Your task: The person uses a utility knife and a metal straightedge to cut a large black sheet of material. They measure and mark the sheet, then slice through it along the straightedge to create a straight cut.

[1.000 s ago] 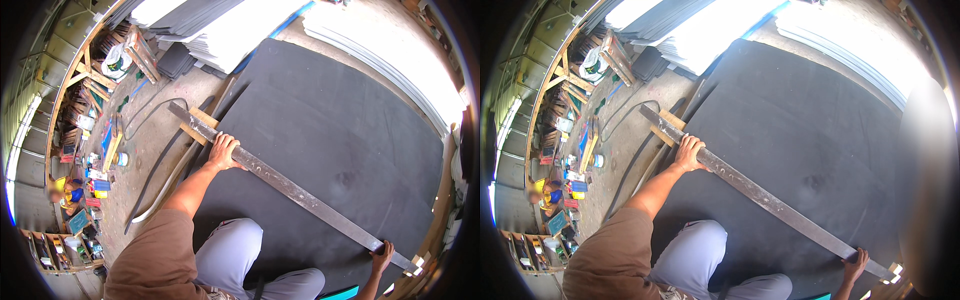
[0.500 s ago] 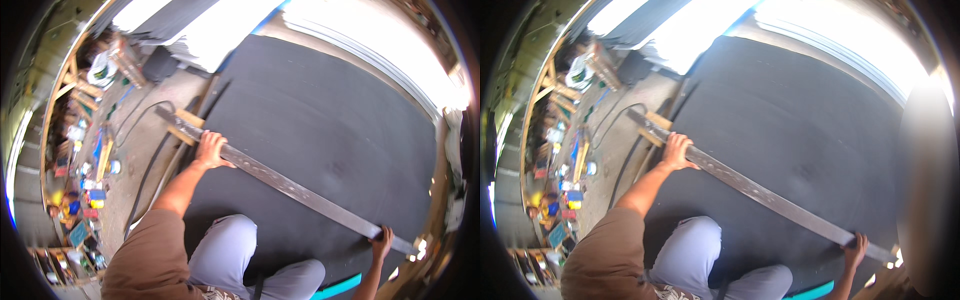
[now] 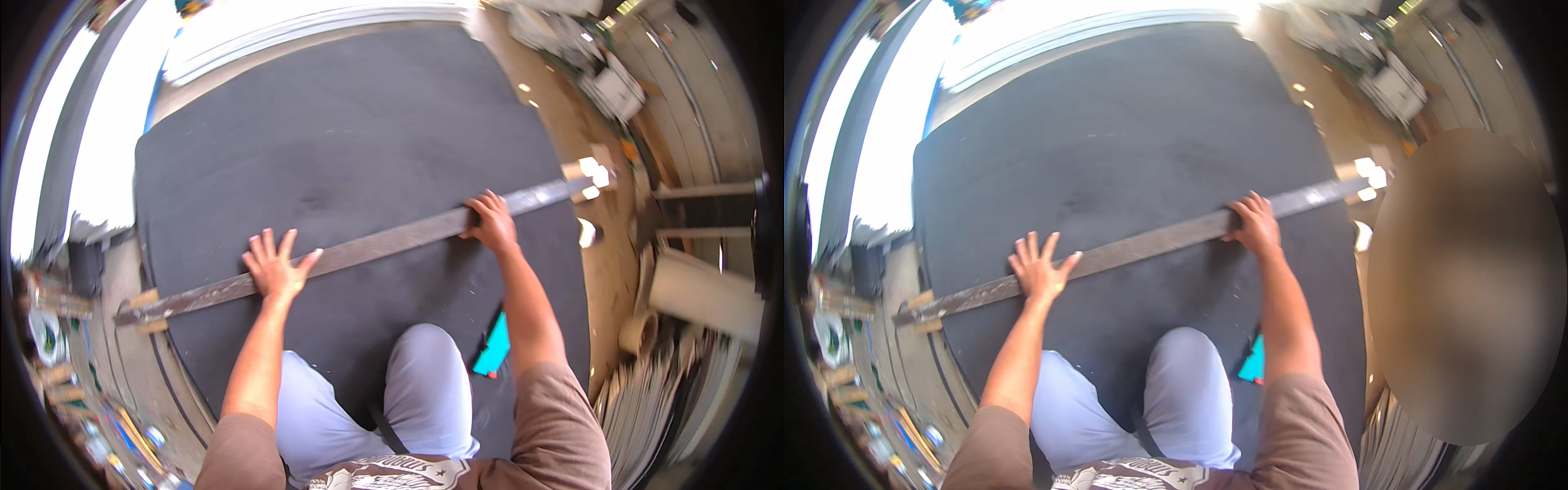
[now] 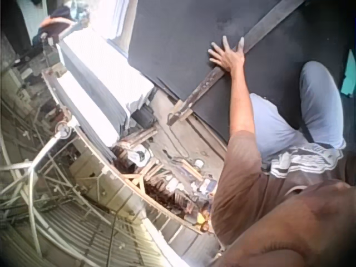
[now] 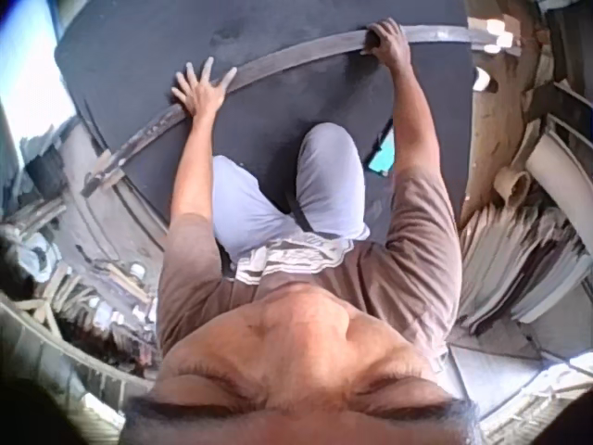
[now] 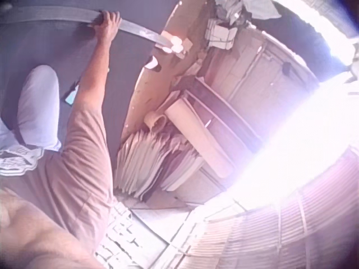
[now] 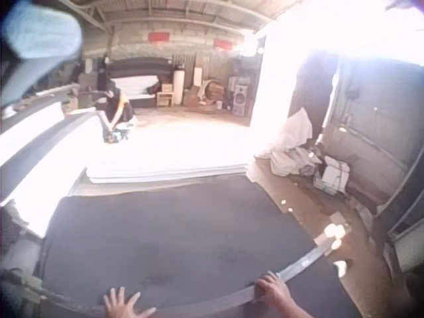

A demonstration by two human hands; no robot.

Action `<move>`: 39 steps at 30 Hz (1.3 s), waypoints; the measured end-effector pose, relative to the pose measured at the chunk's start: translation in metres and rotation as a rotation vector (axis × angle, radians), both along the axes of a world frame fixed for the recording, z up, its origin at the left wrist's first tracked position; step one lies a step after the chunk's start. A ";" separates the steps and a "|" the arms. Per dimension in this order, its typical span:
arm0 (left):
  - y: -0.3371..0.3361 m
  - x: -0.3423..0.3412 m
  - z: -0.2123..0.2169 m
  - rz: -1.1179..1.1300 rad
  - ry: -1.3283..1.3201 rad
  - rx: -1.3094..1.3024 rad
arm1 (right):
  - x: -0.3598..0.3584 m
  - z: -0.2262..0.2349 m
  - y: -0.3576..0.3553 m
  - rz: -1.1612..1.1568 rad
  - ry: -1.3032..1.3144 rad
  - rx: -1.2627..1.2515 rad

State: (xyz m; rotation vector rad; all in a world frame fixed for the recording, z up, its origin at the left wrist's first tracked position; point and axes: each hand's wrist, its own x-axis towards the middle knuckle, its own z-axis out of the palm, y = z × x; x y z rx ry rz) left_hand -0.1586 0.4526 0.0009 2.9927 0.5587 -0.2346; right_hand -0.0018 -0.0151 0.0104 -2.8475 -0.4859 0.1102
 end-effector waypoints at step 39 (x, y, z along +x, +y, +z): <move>0.000 -0.003 0.002 0.088 0.122 -0.084 | 0.157 0.003 0.356 0.603 -0.319 -0.191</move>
